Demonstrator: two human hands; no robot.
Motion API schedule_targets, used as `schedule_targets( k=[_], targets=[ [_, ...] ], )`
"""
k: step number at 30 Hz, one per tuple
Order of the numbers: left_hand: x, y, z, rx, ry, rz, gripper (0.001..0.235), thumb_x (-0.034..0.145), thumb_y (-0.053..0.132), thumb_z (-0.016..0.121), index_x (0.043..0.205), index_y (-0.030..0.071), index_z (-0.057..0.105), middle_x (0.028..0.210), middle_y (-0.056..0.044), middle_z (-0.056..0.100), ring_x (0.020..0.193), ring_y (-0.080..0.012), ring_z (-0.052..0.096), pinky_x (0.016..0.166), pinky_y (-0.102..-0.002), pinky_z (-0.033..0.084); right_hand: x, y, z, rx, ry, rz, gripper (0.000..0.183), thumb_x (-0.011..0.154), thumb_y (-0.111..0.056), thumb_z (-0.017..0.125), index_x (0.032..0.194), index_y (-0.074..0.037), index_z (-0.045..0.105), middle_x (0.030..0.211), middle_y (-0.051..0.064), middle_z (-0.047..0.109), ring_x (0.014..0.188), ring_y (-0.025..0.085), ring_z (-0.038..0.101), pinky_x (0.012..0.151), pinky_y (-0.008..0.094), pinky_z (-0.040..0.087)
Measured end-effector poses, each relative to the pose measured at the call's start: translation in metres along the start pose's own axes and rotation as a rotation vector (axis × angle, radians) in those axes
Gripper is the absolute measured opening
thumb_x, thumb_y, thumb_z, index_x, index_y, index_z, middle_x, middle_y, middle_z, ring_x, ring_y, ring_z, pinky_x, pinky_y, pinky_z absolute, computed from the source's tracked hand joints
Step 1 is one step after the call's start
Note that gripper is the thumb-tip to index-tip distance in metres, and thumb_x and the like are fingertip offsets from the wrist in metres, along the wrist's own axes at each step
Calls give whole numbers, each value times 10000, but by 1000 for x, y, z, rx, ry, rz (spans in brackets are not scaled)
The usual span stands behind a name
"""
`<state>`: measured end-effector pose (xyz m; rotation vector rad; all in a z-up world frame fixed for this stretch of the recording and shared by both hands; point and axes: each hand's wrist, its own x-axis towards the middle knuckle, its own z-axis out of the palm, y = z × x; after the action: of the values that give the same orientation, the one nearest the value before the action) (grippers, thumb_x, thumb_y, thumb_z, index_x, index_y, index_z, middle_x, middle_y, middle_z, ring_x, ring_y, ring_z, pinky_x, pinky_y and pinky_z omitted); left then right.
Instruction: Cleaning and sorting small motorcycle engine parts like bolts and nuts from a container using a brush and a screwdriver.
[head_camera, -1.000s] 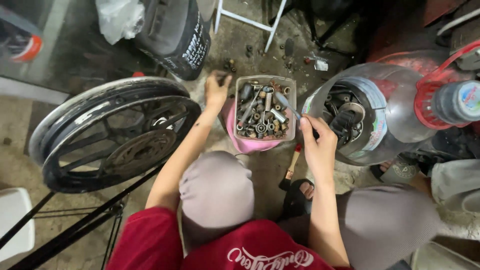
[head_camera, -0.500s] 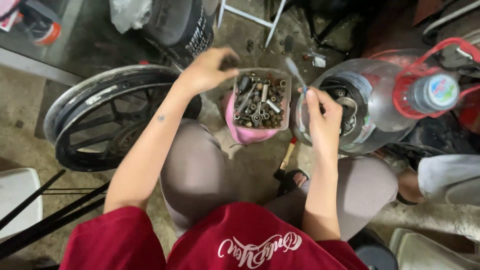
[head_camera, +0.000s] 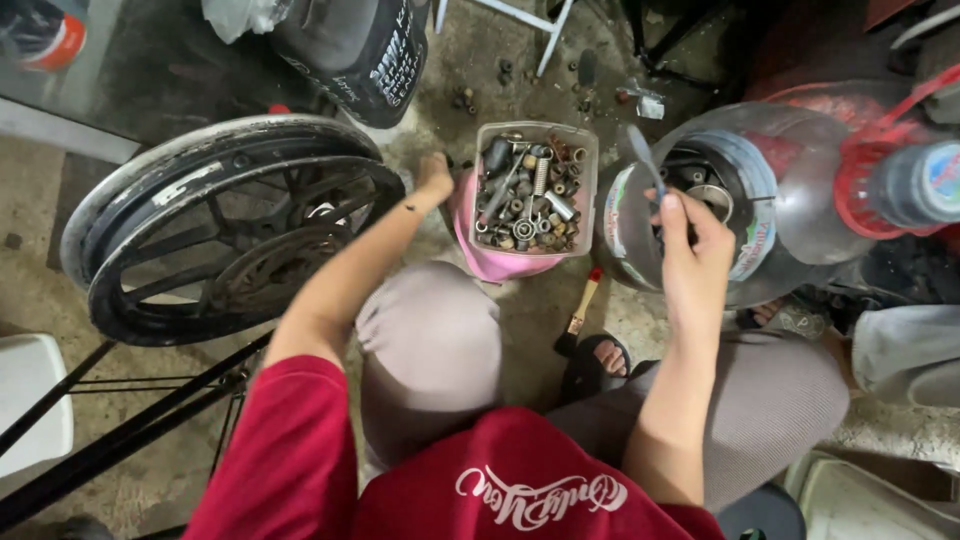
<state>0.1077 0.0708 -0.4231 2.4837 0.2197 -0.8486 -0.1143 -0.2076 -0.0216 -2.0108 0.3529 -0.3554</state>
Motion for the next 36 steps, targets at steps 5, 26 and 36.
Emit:
schedule_targets(
  k=[5,26,36],
  targets=[
    [-61,17,-2,212,136,198,291,1001,-27,476,1009,-21,766,988,-206,773,1003,-358,754,798,-456,636,-4,-4,-6,-73,-10,-11,224,1149,-166,578,1190,-69,775,867,67,676,888,136,562,893,328,496],
    [-319,155,-278,-619,40,800,114,935,74,756,1038,83,707,978,-36,759,927,-130,758,919,-245,637,12,-67,-5,-92,-158,66,331,1022,-292,614,1247,-74,723,1111,44,761,1053,149,686,967,305,497],
    [-344,188,-201,-473,526,1098,308,811,42,869,1097,24,755,964,-192,762,908,-375,753,827,-439,615,40,-31,-1,27,-180,-351,159,1014,-126,717,1134,-51,790,917,134,721,910,281,678,908,430,519]
  ],
)
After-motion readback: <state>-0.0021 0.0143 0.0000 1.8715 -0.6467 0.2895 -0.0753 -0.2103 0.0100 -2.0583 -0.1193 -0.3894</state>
